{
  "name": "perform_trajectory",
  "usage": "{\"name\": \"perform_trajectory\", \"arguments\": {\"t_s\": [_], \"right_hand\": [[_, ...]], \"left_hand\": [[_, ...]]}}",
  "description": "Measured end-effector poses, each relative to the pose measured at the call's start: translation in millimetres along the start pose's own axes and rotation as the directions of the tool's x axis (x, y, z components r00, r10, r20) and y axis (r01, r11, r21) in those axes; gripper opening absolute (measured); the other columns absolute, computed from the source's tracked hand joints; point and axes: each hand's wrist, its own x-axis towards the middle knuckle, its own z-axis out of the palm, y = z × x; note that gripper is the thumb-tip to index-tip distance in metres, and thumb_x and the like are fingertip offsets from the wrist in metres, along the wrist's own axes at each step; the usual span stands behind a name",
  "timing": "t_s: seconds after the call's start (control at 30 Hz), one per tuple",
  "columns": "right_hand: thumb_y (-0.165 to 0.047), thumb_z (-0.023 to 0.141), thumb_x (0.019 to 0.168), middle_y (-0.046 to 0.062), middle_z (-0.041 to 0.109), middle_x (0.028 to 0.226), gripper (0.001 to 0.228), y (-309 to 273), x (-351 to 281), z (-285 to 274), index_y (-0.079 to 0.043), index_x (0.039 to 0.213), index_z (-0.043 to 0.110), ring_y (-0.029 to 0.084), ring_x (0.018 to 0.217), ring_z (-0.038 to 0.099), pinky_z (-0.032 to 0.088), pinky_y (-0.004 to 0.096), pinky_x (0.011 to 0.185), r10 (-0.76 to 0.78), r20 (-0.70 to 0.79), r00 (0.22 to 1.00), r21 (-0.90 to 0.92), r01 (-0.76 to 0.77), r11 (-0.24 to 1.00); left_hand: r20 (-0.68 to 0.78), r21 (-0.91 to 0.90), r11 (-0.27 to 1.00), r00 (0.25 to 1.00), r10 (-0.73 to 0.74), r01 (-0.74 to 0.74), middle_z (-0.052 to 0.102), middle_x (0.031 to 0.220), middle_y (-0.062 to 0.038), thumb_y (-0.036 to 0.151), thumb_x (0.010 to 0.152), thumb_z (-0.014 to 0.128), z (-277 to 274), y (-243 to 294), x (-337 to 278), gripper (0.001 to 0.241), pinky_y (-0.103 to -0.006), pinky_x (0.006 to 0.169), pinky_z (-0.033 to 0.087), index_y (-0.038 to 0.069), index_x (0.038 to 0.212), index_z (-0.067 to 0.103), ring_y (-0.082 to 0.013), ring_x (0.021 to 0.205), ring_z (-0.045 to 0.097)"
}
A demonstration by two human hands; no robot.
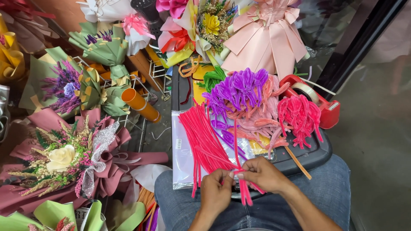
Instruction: The person is bundling pink plastic floral sticks together using a small pink tie to prepare components for bouquets.
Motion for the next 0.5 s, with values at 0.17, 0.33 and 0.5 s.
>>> {"name": "perform_trajectory", "arguments": {"t_s": [0.17, 0.33, 0.5], "right_hand": [[-0.001, 0.071, 0.093, 0.02, 0.066, 0.058, 0.017, 11.3, 3.2, -3.5, 0.013, 0.084, 0.068, 0.017, 0.037, 0.05, 0.037, 0.027, 0.034, 0.041, 0.113, 0.993, 0.275, -0.071, 0.959], [0.003, 0.076, 0.086, 0.011, 0.066, 0.055, 0.011, 5.9, 5.8, 13.0, 0.008, 0.076, 0.076, 0.014, 0.044, 0.056, 0.042, 0.026, 0.04, -0.068, -0.178, 0.982, 0.008, 0.071, 0.997], [-0.001, 0.078, 0.086, 0.008, 0.064, 0.052, 0.014, -8.5, 2.8, 17.3, 0.006, 0.074, 0.075, 0.012, 0.042, 0.053, 0.039, 0.024, 0.039, -0.102, -0.202, 0.974, -0.094, 0.085, 0.992]], "left_hand": [[0.235, -0.333, 0.891, 0.942, -0.238, 0.308, 0.073, 0.069, -0.01, 0.009, 0.097, 0.07, 9.8, -18.8, 3.3, 0.017, -0.0232, 0.058, 0.055, -0.005, 0.091, 0.077, -0.0134, 0.06, 0.068], [0.176, -0.152, 0.98, 0.979, -0.1, 0.127, 0.055, 0.057, 0.002, 0.015, 0.098, 0.068, 6.8, -22.6, -9.1, 0.029, -0.0255, 0.047, 0.035, 0.003, 0.072, 0.074, -0.0067, 0.05, 0.04], [0.188, -0.107, 0.989, 0.979, -0.077, 0.098, 0.058, 0.057, 0.003, 0.014, 0.092, 0.072, -1.2, -6.0, -6.8, 0.016, -0.0239, 0.045, 0.034, 0.003, 0.087, 0.083, -0.0054, 0.048, 0.041]]}}
